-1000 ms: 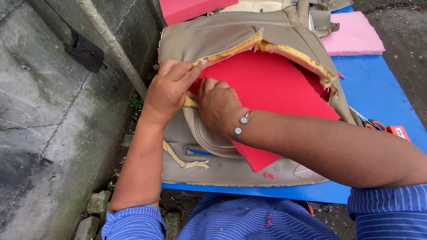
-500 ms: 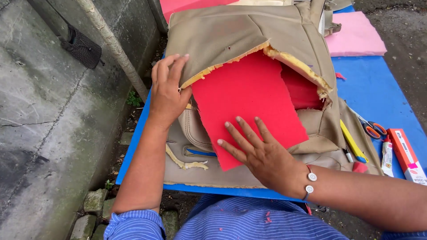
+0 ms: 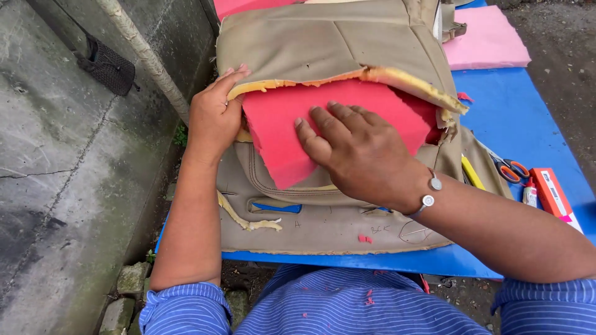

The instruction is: Stuffing red foam blocks into a tan leather seat cover and applying adhesive to the opening.

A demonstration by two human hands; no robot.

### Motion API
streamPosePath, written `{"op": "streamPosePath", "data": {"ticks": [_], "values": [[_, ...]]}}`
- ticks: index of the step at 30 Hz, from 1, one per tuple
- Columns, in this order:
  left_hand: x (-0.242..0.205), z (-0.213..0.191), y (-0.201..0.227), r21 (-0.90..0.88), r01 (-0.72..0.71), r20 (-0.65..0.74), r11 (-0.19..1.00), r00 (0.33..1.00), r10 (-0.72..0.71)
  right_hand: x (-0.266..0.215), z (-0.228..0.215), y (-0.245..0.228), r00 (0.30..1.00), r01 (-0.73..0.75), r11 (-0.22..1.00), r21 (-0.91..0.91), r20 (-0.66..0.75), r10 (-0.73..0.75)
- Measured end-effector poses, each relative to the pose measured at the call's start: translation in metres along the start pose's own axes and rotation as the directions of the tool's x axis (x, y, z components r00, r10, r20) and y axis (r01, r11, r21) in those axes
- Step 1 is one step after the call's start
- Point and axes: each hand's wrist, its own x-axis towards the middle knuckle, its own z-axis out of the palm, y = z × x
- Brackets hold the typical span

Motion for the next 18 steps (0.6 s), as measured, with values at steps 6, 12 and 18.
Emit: {"op": "streamPosePath", "data": {"ticks": [6, 12, 18], "values": [[0.000, -0.005, 0.014, -0.045, 0.094, 0.026, 0.995, 0.995, -0.093, -0.007, 0.046, -0.023, 0.999, 0.034, 0.999, 0.018, -0.021, -0.034], [-0.008, -0.003, 0.010, -0.002, 0.174, 0.005, 0.985, 0.985, -0.174, 0.000, 0.036, -0.011, 0.989, -0.079, 0.992, 0.099, -0.116, 0.090], [-0.038, -0.016, 0.097, 0.269, -0.204, 0.048, 0.941, 0.979, 0.198, 0.005, 0.017, -0.003, 0.974, -0.181, 0.971, 0.157, -0.109, 0.199]]}}
